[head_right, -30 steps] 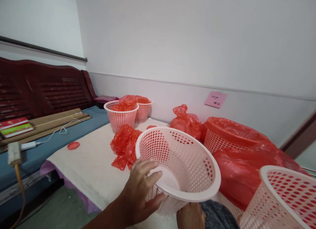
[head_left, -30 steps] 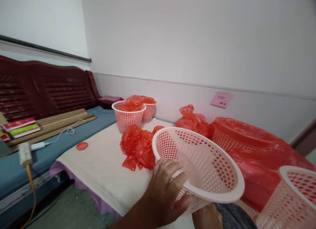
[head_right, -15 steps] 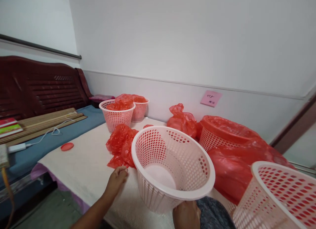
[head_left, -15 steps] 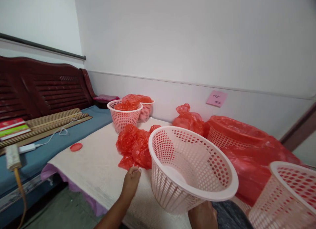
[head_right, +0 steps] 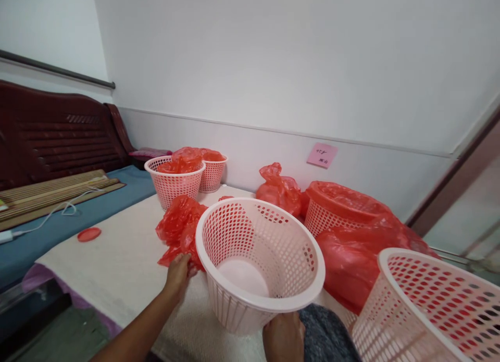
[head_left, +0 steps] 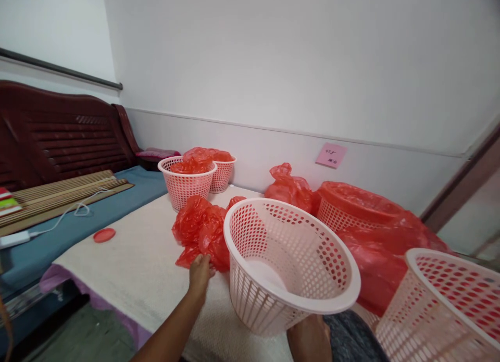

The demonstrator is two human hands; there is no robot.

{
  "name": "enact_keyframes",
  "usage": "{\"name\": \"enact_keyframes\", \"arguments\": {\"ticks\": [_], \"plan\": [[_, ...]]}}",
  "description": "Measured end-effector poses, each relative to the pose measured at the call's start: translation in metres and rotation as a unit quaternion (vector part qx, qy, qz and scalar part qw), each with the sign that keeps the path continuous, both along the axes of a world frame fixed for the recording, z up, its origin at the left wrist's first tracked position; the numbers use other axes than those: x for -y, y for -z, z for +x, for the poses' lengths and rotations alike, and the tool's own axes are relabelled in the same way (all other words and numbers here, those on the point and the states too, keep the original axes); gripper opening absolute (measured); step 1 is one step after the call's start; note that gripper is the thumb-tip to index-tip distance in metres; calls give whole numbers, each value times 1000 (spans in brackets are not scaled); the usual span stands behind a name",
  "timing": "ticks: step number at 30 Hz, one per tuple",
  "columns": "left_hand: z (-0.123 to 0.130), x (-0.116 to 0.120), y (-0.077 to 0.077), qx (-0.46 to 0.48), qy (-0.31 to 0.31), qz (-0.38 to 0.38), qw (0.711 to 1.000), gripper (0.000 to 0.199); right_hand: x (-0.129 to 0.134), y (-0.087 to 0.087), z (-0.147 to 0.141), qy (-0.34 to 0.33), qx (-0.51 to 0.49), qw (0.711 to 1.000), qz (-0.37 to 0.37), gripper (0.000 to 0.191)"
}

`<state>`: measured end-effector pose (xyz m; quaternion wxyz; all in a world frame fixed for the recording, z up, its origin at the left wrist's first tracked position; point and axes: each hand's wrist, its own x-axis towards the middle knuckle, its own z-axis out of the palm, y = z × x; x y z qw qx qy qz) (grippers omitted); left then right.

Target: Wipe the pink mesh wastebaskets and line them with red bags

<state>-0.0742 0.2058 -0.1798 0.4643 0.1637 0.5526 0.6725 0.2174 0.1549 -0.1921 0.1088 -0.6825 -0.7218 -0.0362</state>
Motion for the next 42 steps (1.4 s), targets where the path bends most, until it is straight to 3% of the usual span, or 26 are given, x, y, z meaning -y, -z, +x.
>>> {"name": "enact_keyframes", "arguments": {"ticks": [8,19,22,25,35,42], "plan": [[-6,56,-20,20,-41,124,991,18,3,-5,-3,21,10,1000,-9,39],[-19,93,-16,12,-5,93,996,43,4,1,-1,21,15,999,18,34],[-15,100,-22,31,16,89,995,47,4,0,-2,20,14,1000,18,32],[-11,106,-32,38,-2,86,996,44,4,0,-2,26,19,999,21,30],[-6,126,-75,37,-79,128,988,18,8,-4,-2,18,-6,999,37,29],[7,139,-150,152,-88,256,951,37,7,-3,0,16,-30,999,34,29]]}}
